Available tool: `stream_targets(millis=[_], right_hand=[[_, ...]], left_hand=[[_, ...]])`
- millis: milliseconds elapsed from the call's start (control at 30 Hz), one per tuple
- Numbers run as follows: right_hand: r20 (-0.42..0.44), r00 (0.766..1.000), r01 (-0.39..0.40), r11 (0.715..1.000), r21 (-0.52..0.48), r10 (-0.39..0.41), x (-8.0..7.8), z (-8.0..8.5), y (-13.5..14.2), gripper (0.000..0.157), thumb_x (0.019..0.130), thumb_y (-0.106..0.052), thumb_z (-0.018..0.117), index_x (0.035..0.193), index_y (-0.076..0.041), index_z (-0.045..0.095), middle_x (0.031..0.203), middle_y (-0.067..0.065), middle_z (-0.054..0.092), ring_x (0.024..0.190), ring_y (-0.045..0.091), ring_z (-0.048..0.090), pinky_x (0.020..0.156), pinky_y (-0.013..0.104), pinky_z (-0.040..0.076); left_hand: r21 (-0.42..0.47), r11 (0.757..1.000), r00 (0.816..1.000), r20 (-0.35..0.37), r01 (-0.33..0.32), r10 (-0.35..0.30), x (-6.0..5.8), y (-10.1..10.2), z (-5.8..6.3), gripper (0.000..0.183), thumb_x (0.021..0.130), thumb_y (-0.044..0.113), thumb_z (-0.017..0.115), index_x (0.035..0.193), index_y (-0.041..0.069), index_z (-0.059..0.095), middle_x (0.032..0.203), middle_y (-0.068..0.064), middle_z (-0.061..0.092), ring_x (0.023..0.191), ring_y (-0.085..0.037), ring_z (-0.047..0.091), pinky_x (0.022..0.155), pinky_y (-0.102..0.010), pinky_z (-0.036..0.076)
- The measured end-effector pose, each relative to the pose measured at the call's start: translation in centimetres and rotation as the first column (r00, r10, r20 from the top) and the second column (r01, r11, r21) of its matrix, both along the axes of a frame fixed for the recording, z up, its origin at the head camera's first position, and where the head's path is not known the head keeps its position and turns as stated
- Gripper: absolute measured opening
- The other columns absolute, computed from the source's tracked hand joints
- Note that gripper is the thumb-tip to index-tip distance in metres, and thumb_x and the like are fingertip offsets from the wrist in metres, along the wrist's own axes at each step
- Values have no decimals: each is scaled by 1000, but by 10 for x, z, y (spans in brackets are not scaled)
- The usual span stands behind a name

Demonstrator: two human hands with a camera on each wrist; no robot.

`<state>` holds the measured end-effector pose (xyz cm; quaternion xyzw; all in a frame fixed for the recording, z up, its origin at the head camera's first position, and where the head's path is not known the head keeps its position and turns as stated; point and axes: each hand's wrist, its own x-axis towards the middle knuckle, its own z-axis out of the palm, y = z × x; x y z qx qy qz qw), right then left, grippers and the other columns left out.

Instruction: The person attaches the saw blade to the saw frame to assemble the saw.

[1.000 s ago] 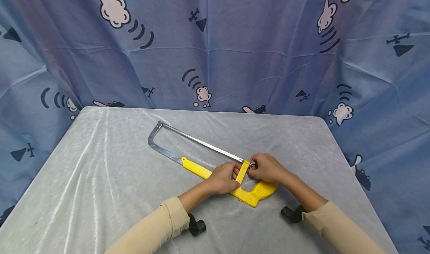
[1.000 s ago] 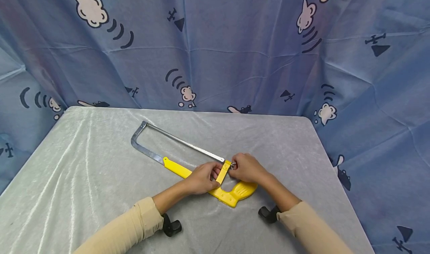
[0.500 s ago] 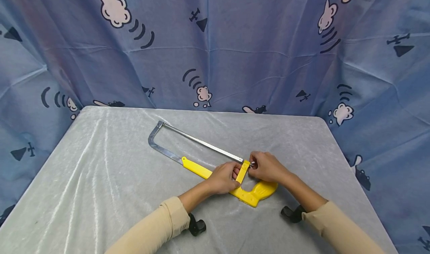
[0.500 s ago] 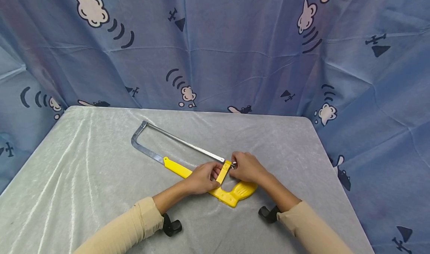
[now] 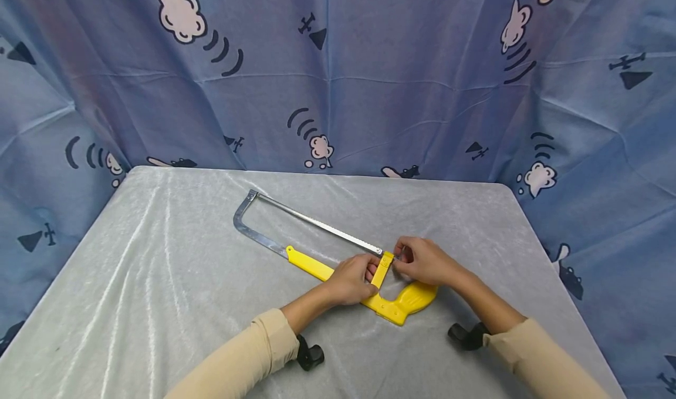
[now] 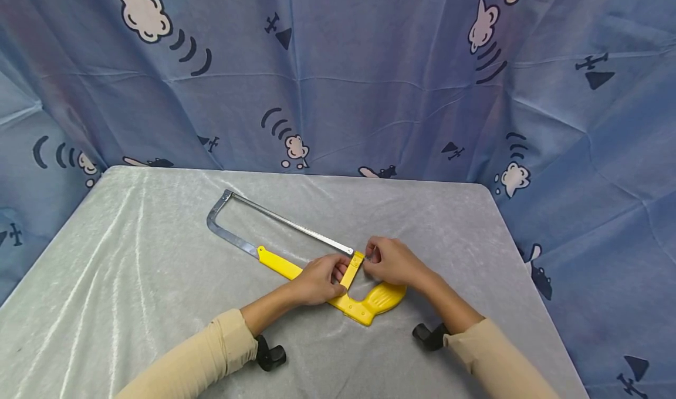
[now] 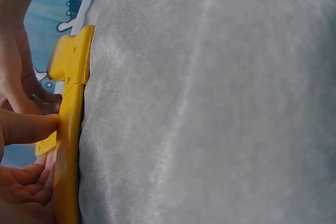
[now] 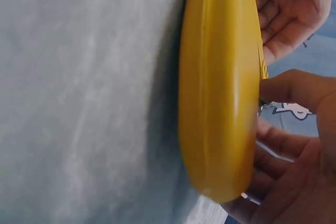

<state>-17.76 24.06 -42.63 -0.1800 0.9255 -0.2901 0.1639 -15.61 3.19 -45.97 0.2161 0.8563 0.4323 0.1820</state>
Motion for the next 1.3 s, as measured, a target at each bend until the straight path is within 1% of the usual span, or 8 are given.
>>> stream_targets(millis=[100, 233, 367, 500, 633, 800, 1133, 1300], right_hand=[[29, 999, -17, 999, -38, 18, -2, -1, 4, 7, 89, -9, 67, 93, -3, 67, 72, 0, 57, 64, 15, 51, 58, 26, 44], [129, 991, -20, 991, -135, 37, -4, -3, 7, 13, 95, -8, 60, 94, 2, 69, 74, 5, 61, 65, 17, 53, 58, 26, 47], [233, 972, 8, 976, -217, 44, -6, -4, 9, 19, 98, -5, 53, 94, 6, 68, 74, 10, 62, 64, 20, 54, 58, 26, 48], [303, 952, 42, 969, -244, 35, -8, -5, 9, 22, 99, -5, 49, 95, 9, 67, 77, 11, 63, 66, 19, 53, 60, 26, 48], [354, 935, 92, 969, -230, -4, -9, -5, 8, 25, 100, -6, 45, 95, 8, 66, 77, 9, 62, 66, 18, 53, 60, 25, 47], [358, 933, 111, 970, -215, -27, -9, -4, 8, 26, 100, -4, 42, 97, 8, 64, 77, 9, 61, 67, 20, 52, 60, 26, 46], [269, 963, 100, 956, -275, -24, -6, -6, 9, 14, 99, -2, 48, 107, 6, 55, 82, 14, 62, 66, 24, 55, 58, 30, 49], [263, 965, 98, 947, -305, -15, -4, -6, 11, 14, 98, 0, 48, 109, 6, 52, 83, 16, 62, 67, 25, 55, 57, 30, 48]], left_hand=[[2, 1000, 1000, -8, 2, -2, 0, 0, 0, 40, 77, 3, 77, 114, 4, 62, 89, 4, 57, 81, -6, 52, 75, -20, 42], [0, 1000, 1000, -9, 2, -2, 0, 0, 0, 40, 78, 3, 78, 115, 4, 62, 90, 4, 57, 81, -6, 52, 75, -21, 42], [-2, 1000, 1000, 1, -2, 2, 1, 0, 0, 41, 78, 3, 78, 115, 4, 62, 90, 5, 57, 81, -5, 51, 75, -20, 43], [-3, 1000, 1000, 11, -6, 6, 1, 0, 0, 41, 78, 3, 78, 116, 4, 62, 90, 4, 57, 81, -6, 51, 75, -20, 43], [-3, 1000, 1000, 16, -8, 8, 1, 0, 1, 41, 78, 3, 78, 116, 4, 62, 90, 4, 57, 82, -6, 51, 76, -20, 43], [-3, 1000, 1000, 16, -6, 6, 1, 1, 1, 42, 79, 4, 78, 117, 4, 61, 90, 5, 56, 82, -6, 52, 76, -20, 43], [-5, 1000, 1000, 8, -5, 5, 0, 0, 0, 41, 79, 4, 77, 117, 4, 62, 90, 4, 57, 81, -6, 52, 76, -20, 43], [-12, 1000, 1000, 6, -3, 3, 0, 1, 1, 41, 79, 4, 77, 117, 4, 62, 90, 5, 57, 81, -6, 52, 76, -20, 43]])
